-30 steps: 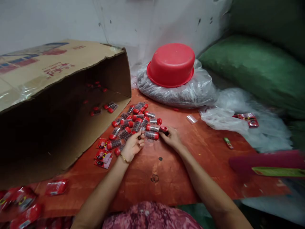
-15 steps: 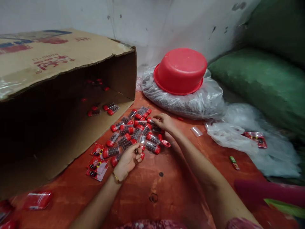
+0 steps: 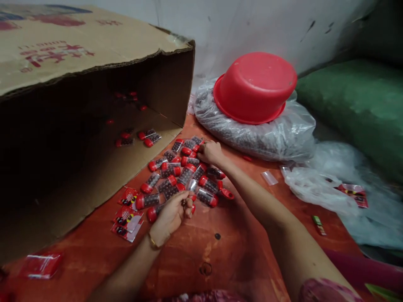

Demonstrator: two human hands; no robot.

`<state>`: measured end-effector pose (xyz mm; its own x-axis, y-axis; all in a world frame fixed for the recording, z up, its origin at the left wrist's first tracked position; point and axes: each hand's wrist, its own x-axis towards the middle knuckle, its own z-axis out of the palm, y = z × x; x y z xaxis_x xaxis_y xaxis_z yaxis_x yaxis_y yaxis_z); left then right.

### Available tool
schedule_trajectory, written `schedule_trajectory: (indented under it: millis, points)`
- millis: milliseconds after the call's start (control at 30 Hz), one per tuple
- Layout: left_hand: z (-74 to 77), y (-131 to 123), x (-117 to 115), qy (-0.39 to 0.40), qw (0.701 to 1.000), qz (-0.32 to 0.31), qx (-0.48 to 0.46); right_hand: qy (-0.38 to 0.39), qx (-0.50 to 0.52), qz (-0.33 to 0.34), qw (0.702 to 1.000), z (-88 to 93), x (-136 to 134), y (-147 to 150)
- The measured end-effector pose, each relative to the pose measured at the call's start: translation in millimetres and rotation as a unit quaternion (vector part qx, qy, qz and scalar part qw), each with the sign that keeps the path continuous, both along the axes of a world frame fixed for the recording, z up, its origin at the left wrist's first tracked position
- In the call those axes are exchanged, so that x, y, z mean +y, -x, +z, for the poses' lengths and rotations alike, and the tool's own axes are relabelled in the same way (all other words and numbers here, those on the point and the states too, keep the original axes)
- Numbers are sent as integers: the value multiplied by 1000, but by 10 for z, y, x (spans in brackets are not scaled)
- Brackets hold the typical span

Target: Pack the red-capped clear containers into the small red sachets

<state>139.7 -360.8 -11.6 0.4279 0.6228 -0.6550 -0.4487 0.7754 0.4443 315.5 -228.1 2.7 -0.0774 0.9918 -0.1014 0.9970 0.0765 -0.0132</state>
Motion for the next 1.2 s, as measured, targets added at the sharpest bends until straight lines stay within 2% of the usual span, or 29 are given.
schedule_trajectory:
  millis: [100, 167, 267, 333, 400, 467, 533, 633, 667, 767, 833, 900, 1000, 1133, 1200]
  points:
    - [80, 25, 7, 38, 999, 7, -13, -43, 40, 6, 998, 87, -64, -78]
    - [151, 26, 17, 50, 998, 19, -20, -98, 106, 21, 989, 223, -235, -117]
    - [261, -34, 26, 47, 997, 50, -39, -151, 213, 106, 959, 447, -693, -51]
    - [323, -113, 10, 47, 994, 73, -59, -146, 244, 176, 942, 539, -1057, 83]
    - [370, -197, -33, 56, 991, 94, -77, -141, 242, 214, 936, 557, -1380, 226]
    - [403, -257, -98, 75, 988, 107, -81, -153, 249, 220, 931, 513, -1622, 292]
    - [427, -273, -173, 95, 988, 101, -63, -209, 284, 174, 920, 422, -1782, 224]
    - [459, -241, -269, 96, 990, 96, -31, -316, 351, 19, 881, 183, -1915, -81]
    - [469, -229, -291, 87, 990, 102, -29, -322, 370, -25, 871, 71, -1938, -195]
    - [503, -231, -328, 60, 990, 124, -40, -258, 453, -96, 848, -309, -1942, -424]
    - [527, -263, -335, 48, 989, 129, -48, -209, 486, -92, 843, -516, -1897, -437]
    - [551, -303, -333, 41, 988, 135, -58, -191, 491, -84, 846, -617, -1837, -358]
    - [577, -342, -327, 18, 983, 168, -76, -181, 447, -102, 870, -550, -1798, -151]
    - [564, -345, -323, -53, 965, 243, -80, -157, 300, -148, 929, -260, -1920, 172]
    - [532, -338, -317, -84, 954, 278, -79, -158, 247, -150, 944, -144, -2004, 331]
